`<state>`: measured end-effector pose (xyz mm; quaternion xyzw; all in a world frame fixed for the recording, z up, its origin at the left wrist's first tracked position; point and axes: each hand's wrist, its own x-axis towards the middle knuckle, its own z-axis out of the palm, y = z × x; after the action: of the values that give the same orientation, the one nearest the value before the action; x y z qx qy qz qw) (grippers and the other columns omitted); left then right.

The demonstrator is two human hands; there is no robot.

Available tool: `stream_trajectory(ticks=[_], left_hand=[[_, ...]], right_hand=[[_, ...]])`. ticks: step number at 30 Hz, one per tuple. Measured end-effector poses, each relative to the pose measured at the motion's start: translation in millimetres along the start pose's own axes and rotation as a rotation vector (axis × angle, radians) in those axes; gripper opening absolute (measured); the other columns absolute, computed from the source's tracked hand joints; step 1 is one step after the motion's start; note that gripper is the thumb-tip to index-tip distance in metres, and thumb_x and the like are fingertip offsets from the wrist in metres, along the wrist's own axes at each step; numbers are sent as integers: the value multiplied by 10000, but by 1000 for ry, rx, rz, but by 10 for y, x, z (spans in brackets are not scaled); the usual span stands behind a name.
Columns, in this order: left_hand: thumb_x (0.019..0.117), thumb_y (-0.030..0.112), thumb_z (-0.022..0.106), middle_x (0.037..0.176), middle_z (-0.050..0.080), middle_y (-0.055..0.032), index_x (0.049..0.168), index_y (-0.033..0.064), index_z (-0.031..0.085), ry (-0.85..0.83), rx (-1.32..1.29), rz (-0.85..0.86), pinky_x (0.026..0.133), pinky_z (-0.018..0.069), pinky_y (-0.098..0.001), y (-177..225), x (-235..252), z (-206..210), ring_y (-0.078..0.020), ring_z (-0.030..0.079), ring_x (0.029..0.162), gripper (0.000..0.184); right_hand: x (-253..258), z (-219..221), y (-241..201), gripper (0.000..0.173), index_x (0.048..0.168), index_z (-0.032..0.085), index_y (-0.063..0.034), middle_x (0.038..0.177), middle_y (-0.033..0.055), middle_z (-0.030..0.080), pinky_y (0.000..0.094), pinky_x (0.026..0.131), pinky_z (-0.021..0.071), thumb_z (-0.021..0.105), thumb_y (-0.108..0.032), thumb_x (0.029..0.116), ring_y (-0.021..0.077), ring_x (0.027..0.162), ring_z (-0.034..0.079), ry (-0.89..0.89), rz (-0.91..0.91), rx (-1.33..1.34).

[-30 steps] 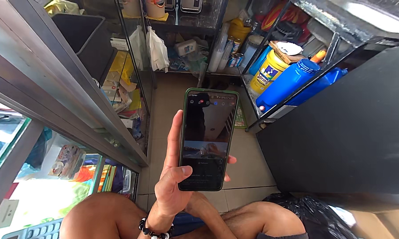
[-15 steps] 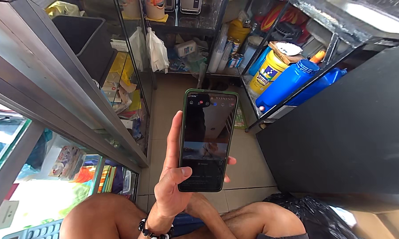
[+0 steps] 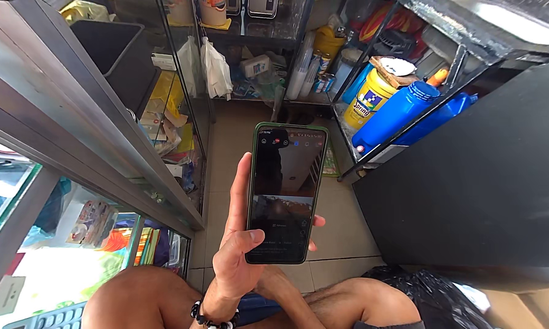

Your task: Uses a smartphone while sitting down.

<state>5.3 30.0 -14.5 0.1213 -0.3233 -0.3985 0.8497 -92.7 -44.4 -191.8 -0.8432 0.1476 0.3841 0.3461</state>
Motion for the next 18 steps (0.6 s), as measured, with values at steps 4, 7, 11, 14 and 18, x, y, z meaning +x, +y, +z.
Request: stream_trajectory(ticks=[4, 7, 11, 14, 18], left_hand=[[930, 135, 467, 1413, 481, -272, 1602, 411, 125, 6, 3, 1, 842, 566, -605, -5, -6, 0, -486, 598, 1142, 803], [930, 135, 467, 1410, 484, -277, 1601, 417, 126, 0, 2, -1, 842, 563, -604, -7, -5, -7, -489, 598, 1136, 804], [927, 140, 465, 1411, 480, -277, 1602, 413, 124, -1, 9, -3, 833, 566, -600, -7, -8, 0, -488, 598, 1133, 804], [930, 139, 465, 1411, 485, -276, 1602, 418, 129, -3, 7, -5, 837, 566, -599, -9, -7, 1, -487, 600, 1133, 801], [933, 139, 456, 1408, 485, -279, 1602, 414, 126, 1, 9, -3, 840, 562, -601, -12, -5, 1, -489, 598, 1131, 795]], right_hand=[[-26, -8, -17, 430, 1397, 583, -55, 1312, 220, 638, 598, 1017, 445, 589, -240, 1009, 396, 1203, 612, 12, 3, 5], [-15, 2, -2, 427, 1388, 588, -45, 1306, 223, 640, 598, 1018, 444, 589, -241, 1008, 396, 1202, 612, 16, -4, 7], [-25, -15, -18, 434, 1402, 577, -48, 1321, 223, 632, 591, 1029, 441, 583, -243, 1015, 395, 1216, 606, 9, -1, 3], [-36, -22, -22, 442, 1408, 572, -48, 1331, 226, 628, 596, 1031, 439, 584, -249, 1015, 398, 1225, 603, 9, -7, -4], [-30, -15, -21, 433, 1397, 580, -47, 1315, 221, 637, 590, 1025, 443, 584, -246, 1013, 392, 1213, 610, 13, -9, -8]])
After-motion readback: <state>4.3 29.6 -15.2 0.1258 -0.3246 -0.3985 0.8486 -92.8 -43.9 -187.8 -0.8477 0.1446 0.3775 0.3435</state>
